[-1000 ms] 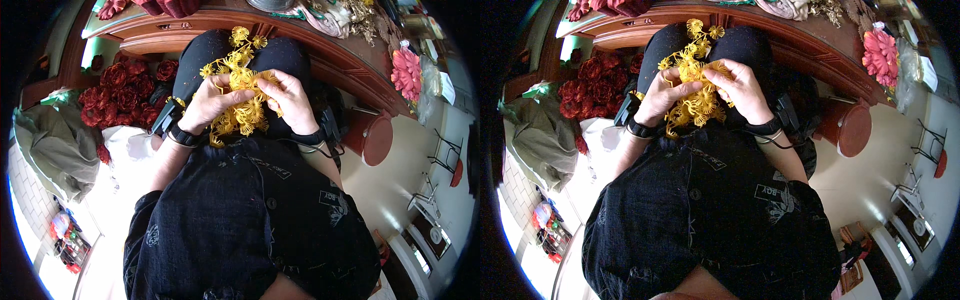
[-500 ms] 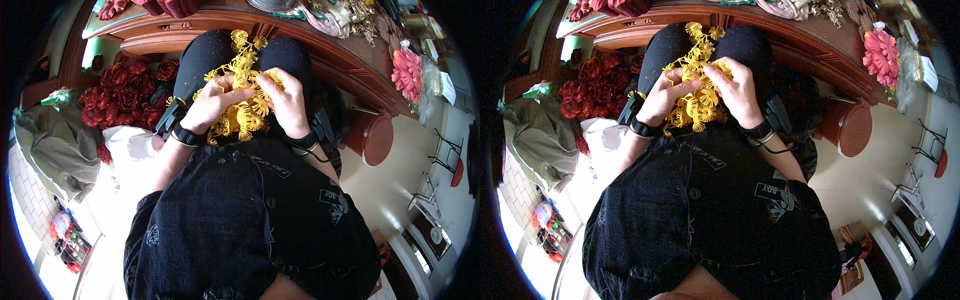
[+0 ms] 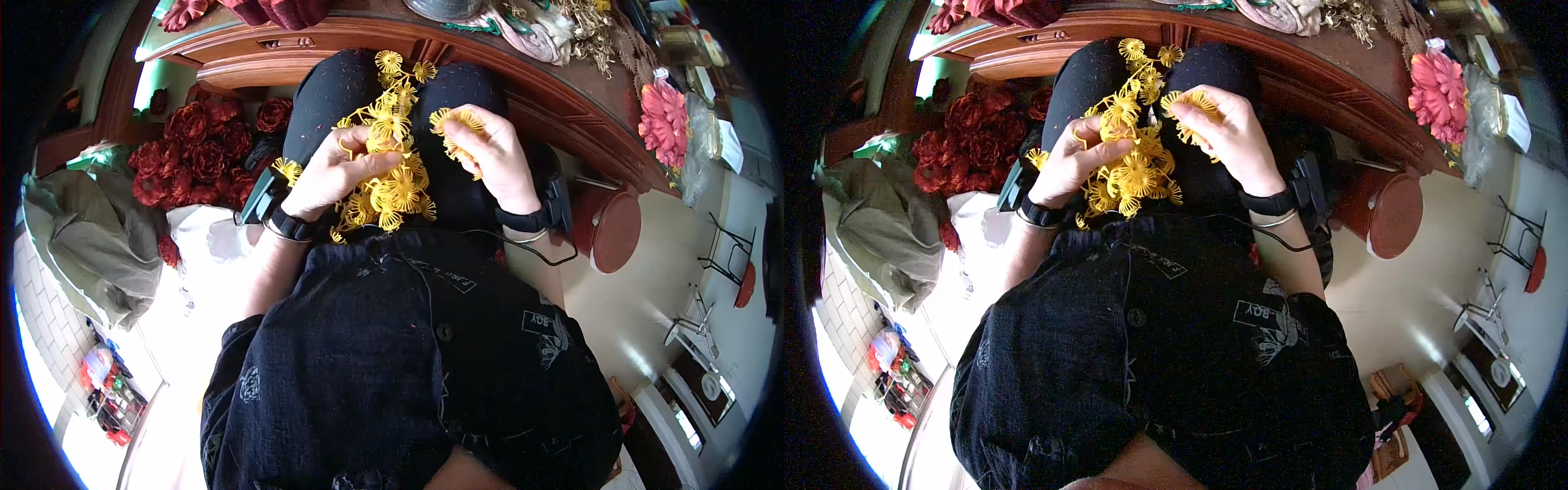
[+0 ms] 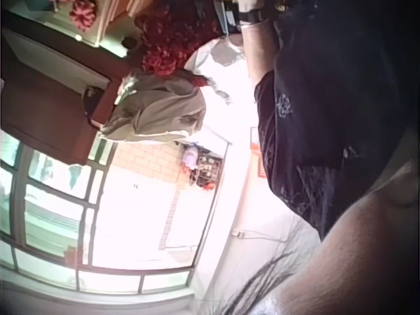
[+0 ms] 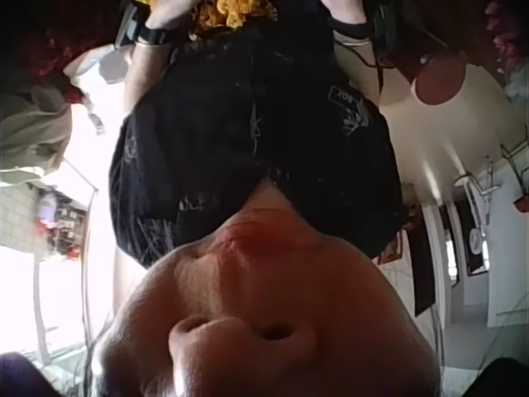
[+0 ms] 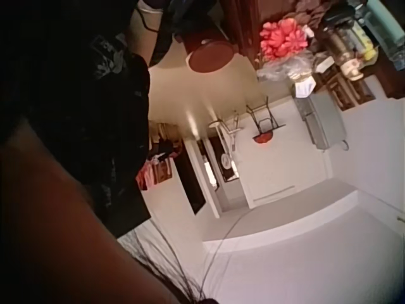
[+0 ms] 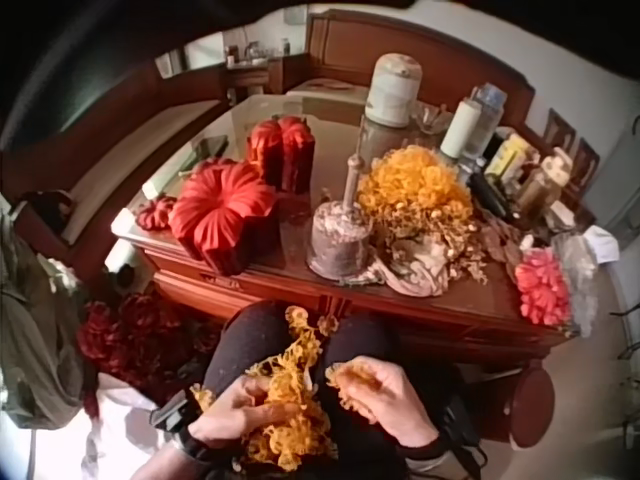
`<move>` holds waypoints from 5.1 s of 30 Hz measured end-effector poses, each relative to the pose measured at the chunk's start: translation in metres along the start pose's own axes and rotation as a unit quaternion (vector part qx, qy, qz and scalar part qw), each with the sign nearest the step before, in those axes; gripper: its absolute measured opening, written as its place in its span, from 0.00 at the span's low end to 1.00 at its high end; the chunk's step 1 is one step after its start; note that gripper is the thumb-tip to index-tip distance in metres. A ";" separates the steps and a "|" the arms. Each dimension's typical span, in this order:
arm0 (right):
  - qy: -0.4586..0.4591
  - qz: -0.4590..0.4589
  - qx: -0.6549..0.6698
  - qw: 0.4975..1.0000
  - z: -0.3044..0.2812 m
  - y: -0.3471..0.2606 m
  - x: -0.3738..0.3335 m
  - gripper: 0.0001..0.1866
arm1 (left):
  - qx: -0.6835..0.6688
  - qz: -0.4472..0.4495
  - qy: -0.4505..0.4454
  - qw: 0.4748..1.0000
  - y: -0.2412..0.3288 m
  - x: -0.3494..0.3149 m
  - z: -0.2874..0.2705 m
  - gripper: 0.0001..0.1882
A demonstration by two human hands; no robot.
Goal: Untangling and assembling yellow floral decorations on a workshop bench.
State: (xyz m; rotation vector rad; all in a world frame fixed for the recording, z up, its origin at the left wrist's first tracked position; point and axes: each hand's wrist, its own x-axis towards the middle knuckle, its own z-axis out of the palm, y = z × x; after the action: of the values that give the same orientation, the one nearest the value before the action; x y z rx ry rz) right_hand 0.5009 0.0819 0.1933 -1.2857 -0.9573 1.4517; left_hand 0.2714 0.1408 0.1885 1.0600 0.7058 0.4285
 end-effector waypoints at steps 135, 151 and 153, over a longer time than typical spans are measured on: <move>0.005 -0.113 -0.142 0.983 0.040 -0.011 0.002 0.04 | -0.128 0.044 0.079 0.988 -0.002 0.016 0.008 0.05; -0.026 -0.183 -0.202 0.962 0.052 -0.030 -0.033 0.02 | -0.046 0.050 0.222 0.973 -0.008 0.019 0.010 0.06; 0.002 -0.193 -0.168 0.967 0.054 -0.033 -0.037 0.03 | -0.130 0.070 0.231 0.962 -0.014 0.019 -0.004 0.05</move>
State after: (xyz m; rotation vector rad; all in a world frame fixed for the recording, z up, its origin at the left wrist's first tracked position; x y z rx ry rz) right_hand 0.4531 0.0565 0.2422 -1.2485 -1.4074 1.0131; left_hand 0.2819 0.1487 0.1688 0.7651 0.9601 0.8854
